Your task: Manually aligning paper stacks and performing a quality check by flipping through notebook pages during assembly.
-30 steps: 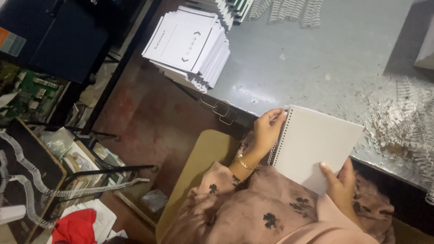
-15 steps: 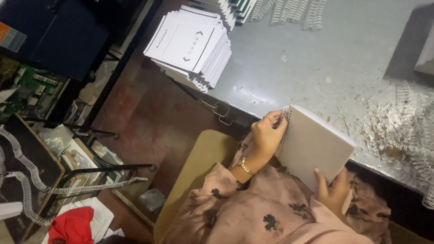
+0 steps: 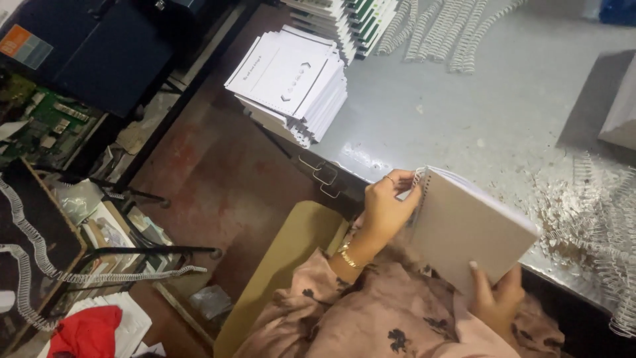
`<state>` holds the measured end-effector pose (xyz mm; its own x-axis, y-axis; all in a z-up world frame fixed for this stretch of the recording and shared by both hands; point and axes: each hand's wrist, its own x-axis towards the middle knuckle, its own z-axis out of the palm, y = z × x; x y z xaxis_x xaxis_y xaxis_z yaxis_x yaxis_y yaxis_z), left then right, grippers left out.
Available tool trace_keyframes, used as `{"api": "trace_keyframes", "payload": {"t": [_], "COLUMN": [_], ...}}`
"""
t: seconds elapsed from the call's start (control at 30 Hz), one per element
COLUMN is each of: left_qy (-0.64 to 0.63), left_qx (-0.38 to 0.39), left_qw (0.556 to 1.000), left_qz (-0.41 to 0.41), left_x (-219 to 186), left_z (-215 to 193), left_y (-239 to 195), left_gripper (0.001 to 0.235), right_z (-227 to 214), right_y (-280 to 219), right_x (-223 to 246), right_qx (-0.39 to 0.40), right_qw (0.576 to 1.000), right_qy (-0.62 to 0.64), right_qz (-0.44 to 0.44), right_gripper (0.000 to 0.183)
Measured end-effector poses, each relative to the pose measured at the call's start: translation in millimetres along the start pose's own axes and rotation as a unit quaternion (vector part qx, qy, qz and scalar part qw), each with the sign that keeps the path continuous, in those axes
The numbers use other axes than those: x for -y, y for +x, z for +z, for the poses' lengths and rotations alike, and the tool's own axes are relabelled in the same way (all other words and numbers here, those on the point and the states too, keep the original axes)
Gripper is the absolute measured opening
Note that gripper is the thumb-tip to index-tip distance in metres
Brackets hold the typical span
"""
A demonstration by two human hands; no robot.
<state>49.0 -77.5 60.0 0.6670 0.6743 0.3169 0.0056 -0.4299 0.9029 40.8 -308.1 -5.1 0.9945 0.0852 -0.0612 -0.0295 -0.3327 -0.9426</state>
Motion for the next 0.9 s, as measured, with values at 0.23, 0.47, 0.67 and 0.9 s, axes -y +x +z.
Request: {"api": "trace_keyframes", "payload": {"t": [0.23, 0.47, 0.67, 0.9], "left_qy": [-0.019, -0.103, -0.324, -0.533], "left_qx": [0.041, 0.028, -0.085, -0.014], "left_qw": [0.993, 0.993, 0.938, 0.810], "left_qz": [0.110, 0.048, -0.090, -0.244], "left_x": [-35, -76, -57, -26], "left_z": [-23, -42, -12, -10], "left_y": [-1, 0, 3, 16], "left_gripper": [0.029, 0.036, 0.012, 0.015], "right_z": [-23, -20, -16, -13], "right_y": [9, 22, 45, 66], "right_x": [21, 66, 84, 97], "right_qx": [0.037, 0.003, -0.010, -0.086], "right_qw": [0.998, 0.848, 0.718, 0.648], "right_qy": [-0.045, -0.076, -0.123, -0.187], "right_qz": [-0.017, -0.525, -0.685, -0.733], "right_gripper": [0.044, 0.022, 0.033, 0.012]}}
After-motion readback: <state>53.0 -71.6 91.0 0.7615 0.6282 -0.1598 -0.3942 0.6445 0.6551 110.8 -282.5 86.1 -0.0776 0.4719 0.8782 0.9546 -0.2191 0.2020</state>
